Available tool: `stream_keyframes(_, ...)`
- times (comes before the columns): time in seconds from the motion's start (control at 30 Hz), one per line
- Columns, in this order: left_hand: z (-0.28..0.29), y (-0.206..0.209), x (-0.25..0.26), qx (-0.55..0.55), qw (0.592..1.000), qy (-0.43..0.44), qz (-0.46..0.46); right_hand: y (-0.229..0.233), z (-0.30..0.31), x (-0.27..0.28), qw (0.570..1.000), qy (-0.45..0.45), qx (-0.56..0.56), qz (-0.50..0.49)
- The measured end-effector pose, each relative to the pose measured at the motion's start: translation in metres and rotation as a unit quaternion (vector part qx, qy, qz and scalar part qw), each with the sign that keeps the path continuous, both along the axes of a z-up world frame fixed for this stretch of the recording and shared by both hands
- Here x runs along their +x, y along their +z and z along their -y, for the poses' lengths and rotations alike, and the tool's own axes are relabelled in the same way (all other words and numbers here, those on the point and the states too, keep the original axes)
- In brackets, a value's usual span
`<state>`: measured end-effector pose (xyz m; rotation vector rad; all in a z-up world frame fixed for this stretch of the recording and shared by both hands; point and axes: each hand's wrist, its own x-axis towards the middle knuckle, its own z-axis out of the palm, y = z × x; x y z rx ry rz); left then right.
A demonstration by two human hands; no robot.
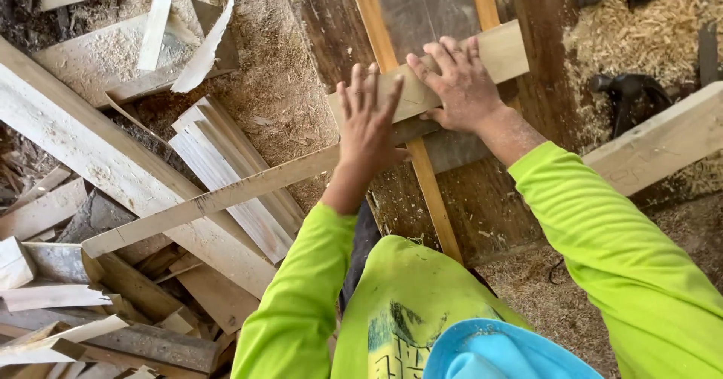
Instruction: Marking, measuring, and assembling pieces of wood in a workshop environment.
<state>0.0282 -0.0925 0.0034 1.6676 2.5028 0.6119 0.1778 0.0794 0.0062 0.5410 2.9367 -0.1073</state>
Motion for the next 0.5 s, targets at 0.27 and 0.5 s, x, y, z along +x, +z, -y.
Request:
stream_keyframes(0.27, -0.022, 0.01, -0.004, -0.103, 0.986, -0.125, -0.034, -0.017, 0.014, 0.013, 0.998, -0.036, 0.029, 0.038)
stream_keyframes(0.5, -0.042, -0.012, -0.023, -0.118, 0.986, -0.111, -0.045, -0.023, 0.002, 0.001, 0.998, -0.03, 0.036, -0.046)
